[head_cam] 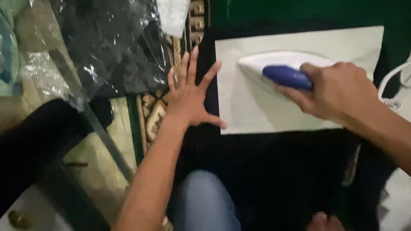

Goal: Ironing a heat transfer decal onto a black shirt.

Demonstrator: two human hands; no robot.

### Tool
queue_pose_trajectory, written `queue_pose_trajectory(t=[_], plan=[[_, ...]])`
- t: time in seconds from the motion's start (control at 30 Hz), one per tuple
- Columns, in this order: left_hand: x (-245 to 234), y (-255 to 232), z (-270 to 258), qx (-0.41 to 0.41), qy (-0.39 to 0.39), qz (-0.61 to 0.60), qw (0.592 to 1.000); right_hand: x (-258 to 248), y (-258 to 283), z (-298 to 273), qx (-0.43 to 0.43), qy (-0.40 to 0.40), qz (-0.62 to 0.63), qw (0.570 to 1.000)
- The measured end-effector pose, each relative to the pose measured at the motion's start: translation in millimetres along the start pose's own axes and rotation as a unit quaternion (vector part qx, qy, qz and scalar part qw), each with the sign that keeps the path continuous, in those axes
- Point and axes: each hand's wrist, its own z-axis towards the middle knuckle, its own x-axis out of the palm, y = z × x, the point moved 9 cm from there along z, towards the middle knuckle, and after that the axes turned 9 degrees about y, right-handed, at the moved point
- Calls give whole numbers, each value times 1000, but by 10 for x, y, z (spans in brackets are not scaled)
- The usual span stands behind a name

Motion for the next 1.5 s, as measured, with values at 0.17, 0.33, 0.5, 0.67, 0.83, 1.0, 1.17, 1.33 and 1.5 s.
queue_pose_trajectory(t=[0.17, 0.33, 0.5, 0.67, 0.83, 1.0, 1.17, 1.33, 1.5], plan=[[-25, -25, 2, 9, -10, 3, 1000, -59, 356, 32, -122, -44, -91, 987], [43, 55, 52, 43, -72, -16, 996, -165, 157, -19, -32, -153, -78, 985], [163, 116, -57, 78, -99, -20, 992, -74, 232, -37, -42, -174, -86, 980], [46, 97, -14, 31, -62, -36, 997, 6, 79, 122, -1, -139, -72, 988], [52, 89, -2, 27, -53, -49, 997, -33, 152, 92, -13, -97, -39, 994], [57, 49, -9, 12, -37, -38, 999, 44, 194, 32, -16, -68, -77, 995], [65, 85, 14, 21, -37, -34, 999, 9, 291, -49, -36, -21, -146, 988], [69, 60, 8, 14, -37, -27, 999, -30, 110, -9, -14, -115, -45, 992], [51, 75, 26, 17, -34, -21, 999, 7, 265, -23, -60, -72, -121, 988]])
